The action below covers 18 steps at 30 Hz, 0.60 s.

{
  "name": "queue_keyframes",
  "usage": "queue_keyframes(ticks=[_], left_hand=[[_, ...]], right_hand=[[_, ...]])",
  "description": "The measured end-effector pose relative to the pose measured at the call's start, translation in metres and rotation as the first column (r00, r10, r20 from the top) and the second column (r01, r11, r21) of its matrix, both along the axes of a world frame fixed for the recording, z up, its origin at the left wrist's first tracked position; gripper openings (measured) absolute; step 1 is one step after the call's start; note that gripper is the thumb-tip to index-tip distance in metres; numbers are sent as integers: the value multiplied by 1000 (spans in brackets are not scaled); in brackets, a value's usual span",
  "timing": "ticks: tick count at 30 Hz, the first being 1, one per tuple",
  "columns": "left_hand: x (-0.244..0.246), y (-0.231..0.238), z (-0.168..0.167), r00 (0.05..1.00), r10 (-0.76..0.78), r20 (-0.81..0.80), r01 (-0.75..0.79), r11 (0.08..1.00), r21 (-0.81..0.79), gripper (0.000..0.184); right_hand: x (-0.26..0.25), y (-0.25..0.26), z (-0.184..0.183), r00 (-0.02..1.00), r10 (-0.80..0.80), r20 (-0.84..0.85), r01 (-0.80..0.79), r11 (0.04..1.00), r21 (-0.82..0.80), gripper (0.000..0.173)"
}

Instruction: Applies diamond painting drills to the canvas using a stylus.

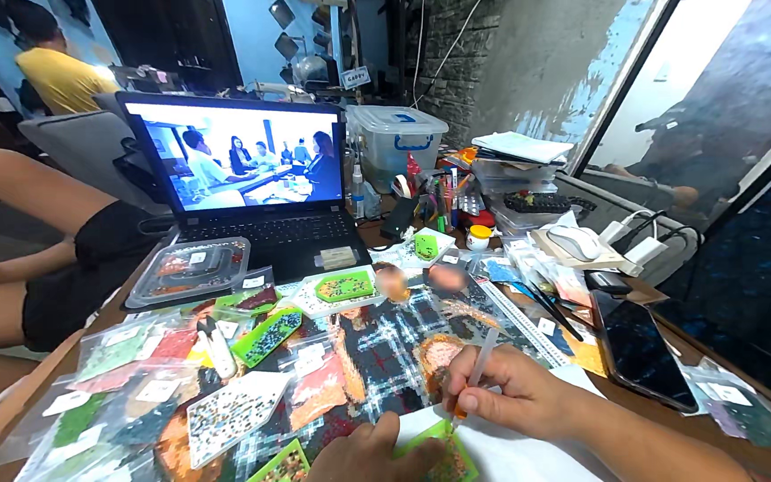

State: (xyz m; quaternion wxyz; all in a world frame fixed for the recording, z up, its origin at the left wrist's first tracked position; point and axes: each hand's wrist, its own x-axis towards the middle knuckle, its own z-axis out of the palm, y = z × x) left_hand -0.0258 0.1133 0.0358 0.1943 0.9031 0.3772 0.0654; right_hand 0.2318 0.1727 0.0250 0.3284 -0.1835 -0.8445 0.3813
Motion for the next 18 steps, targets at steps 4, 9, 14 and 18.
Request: queue_keyframes(ticks=[4,9,14,18], left_hand=[[0,0,1,1000,-1,-16,1,1000,-9,44],[0,0,-1,1000,3,-2,-3,1000,10,44],[1,-1,3,1000,2,-1,-2,1000,-8,43],[1,-1,4,1000,-4,-9,4,1000,-12,39]], right_hand=[[0,0,0,1000,4,2,-4,1000,-4,29],[0,0,0,1000,4,1,-4,1000,-9,29],[1,0,1,1000,5,6,-5,1000,-13,29],[1,0,0,1000,6,6,-6,1000,-13,29]])
